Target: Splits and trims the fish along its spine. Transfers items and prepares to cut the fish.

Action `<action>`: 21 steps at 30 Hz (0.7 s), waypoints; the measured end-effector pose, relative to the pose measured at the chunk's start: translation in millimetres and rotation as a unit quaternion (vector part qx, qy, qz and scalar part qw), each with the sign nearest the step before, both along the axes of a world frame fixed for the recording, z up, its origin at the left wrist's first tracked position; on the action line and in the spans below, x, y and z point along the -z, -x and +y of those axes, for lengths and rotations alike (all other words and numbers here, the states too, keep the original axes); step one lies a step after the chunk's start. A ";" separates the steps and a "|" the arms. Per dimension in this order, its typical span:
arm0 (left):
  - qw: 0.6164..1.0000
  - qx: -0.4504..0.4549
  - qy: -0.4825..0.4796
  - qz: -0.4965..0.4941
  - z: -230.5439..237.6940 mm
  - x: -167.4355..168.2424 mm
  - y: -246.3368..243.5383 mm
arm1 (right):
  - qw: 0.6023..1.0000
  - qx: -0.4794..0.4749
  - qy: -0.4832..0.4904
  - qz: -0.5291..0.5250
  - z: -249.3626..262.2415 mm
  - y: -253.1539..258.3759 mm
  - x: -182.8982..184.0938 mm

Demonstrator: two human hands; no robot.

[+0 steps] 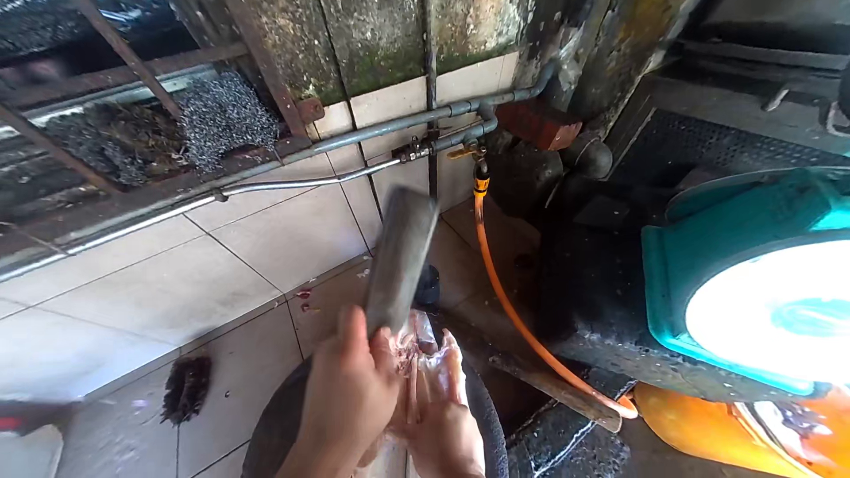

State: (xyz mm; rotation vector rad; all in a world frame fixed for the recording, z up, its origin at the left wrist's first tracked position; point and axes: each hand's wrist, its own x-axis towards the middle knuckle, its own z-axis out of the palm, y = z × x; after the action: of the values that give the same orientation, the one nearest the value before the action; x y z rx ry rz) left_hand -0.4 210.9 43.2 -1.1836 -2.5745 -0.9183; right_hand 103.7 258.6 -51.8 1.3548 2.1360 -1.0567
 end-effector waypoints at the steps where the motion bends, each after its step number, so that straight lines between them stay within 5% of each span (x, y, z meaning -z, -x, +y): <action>1: 0.998 -0.009 -0.047 0.038 0.2 -0.7 -2.1 | 1.000 -0.007 -0.003 -0.002 0.4 -0.3 1.4; 3: 1.000 -0.025 -0.014 0.007 -1.6 21.5 -12.9 | 1.000 0.010 -0.011 0.003 0.0 -2.1 2.1; 4: 0.995 -0.030 0.080 -0.054 -2.2 37.5 -18.0 | 0.999 0.018 -0.023 0.016 -2.4 -2.7 2.8; 6: 0.946 -0.031 0.274 -0.171 10.3 51.1 -13.2 | 0.997 0.010 -0.053 0.046 -4.9 -1.4 5.4; 8: 0.914 -0.026 0.340 -0.221 21.8 41.1 -6.4 | 0.998 0.029 -0.035 0.042 -4.2 -5.0 4.9; 11: 0.951 -0.039 0.244 -0.187 16.2 2.8 -1.7 | 0.999 0.031 -0.006 0.021 -1.8 -3.9 2.9; 13: 0.997 -0.038 0.050 -0.048 4.7 -6.7 -4.2 | 1.000 0.023 -0.001 0.007 -0.6 -2.7 3.0; 15: 0.997 -0.052 -0.046 0.044 1.7 -5.5 -10.3 | 1.000 0.014 -0.008 0.004 -1.8 -2.7 2.7; 17: 0.997 -0.057 0.044 -0.014 0.5 21.2 -22.8 | 0.998 0.026 -0.037 0.036 -4.1 -5.6 2.9; 19: 0.948 -0.060 0.257 -0.176 9.6 43.4 -22.9 | 0.994 0.003 -0.079 0.078 -8.1 -6.8 7.0; 21: 0.919 -0.048 0.316 -0.229 22.0 47.0 -12.9 | 0.995 0.049 -0.058 0.071 -5.6 -9.1 5.7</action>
State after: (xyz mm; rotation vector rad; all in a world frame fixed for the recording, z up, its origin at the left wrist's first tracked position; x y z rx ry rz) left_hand 12.5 232.9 -3.8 -1.0336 -3.4427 -0.3598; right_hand 112.8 253.0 -57.5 1.4934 2.2858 -1.1122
